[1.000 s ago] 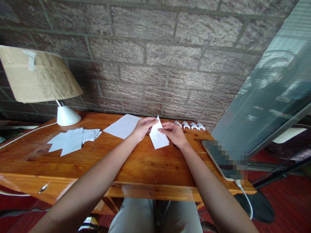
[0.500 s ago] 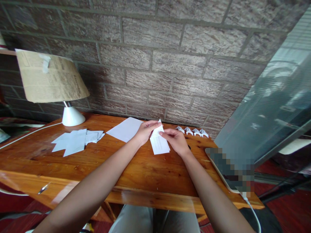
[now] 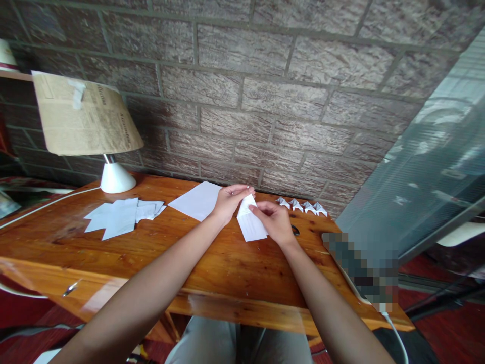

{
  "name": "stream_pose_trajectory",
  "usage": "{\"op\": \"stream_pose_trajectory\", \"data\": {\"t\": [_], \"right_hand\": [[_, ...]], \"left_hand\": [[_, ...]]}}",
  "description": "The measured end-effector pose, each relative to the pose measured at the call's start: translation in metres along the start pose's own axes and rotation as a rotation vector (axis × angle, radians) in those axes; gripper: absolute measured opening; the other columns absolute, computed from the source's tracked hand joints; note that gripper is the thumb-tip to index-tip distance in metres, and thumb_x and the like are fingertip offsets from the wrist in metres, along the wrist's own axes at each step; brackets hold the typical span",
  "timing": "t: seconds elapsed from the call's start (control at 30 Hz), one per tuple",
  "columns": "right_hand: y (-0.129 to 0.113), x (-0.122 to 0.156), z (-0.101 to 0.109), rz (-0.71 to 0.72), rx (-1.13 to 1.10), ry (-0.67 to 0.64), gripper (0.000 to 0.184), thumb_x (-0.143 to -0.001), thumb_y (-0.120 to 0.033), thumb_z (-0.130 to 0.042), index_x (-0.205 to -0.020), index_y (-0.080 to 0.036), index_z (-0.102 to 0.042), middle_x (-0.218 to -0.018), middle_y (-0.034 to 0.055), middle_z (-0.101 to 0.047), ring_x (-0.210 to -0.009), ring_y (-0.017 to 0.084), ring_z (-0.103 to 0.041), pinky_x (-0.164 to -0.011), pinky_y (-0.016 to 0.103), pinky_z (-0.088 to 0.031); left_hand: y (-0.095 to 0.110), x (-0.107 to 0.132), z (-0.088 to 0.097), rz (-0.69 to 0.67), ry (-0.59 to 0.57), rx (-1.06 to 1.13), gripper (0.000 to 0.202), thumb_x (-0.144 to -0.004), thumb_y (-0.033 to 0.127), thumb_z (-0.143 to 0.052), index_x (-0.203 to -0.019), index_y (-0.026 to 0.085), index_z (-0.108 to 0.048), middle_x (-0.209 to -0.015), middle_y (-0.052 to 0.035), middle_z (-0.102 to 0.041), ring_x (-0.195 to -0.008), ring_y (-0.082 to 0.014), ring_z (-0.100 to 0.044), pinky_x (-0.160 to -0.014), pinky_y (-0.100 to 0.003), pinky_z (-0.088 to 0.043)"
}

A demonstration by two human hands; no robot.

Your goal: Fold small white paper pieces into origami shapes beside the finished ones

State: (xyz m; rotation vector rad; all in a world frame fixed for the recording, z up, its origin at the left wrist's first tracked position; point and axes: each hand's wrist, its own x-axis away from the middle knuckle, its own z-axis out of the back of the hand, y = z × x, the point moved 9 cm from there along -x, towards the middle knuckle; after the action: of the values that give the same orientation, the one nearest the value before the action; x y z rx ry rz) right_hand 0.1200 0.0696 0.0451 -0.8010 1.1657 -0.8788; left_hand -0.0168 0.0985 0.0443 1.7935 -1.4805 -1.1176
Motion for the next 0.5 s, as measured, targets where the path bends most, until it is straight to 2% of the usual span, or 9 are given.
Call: {"op": "stream_pose_trajectory", "data": {"t": [0.3, 0.5], "right_hand": [[-0.0015, 0.0006, -0.0045, -0.019, -0.078, -0.039, 0.028, -0.070, -0.043, -0.076, -0.080, -0.017, -0.075, -0.081, 0.0063, -0.075, -0.068, 0.019, -0.066, -0.064, 0.029, -0.053], [0.0043, -0.0019, -0.0025, -0.035, -0.115, -0.040, 0.030, -0.067, -0.044, -0.077, -0.080, -0.018, -0.075, -0.081, 0.0059, -0.075, -0.069, 0.019, -0.067, -0.066, 0.030, -0.053]], "left_hand": [[-0.0031, 0.0006, -0.0041, 0.051, -0.031, 0.069, 0.039, -0.053, 0.035, -0.088, -0.080, 0.013, -0.071, -0.079, -0.0071, -0.073, -0.078, -0.0191, -0.068, -0.080, -0.035, -0.050], [-0.0093, 0.0004, -0.0064, 0.090, -0.057, 0.045, 0.041, -0.055, 0.038, -0.086, -0.086, 0.014, -0.072, -0.086, -0.0078, -0.073, -0.077, -0.0184, -0.067, -0.073, -0.032, -0.050]]}}
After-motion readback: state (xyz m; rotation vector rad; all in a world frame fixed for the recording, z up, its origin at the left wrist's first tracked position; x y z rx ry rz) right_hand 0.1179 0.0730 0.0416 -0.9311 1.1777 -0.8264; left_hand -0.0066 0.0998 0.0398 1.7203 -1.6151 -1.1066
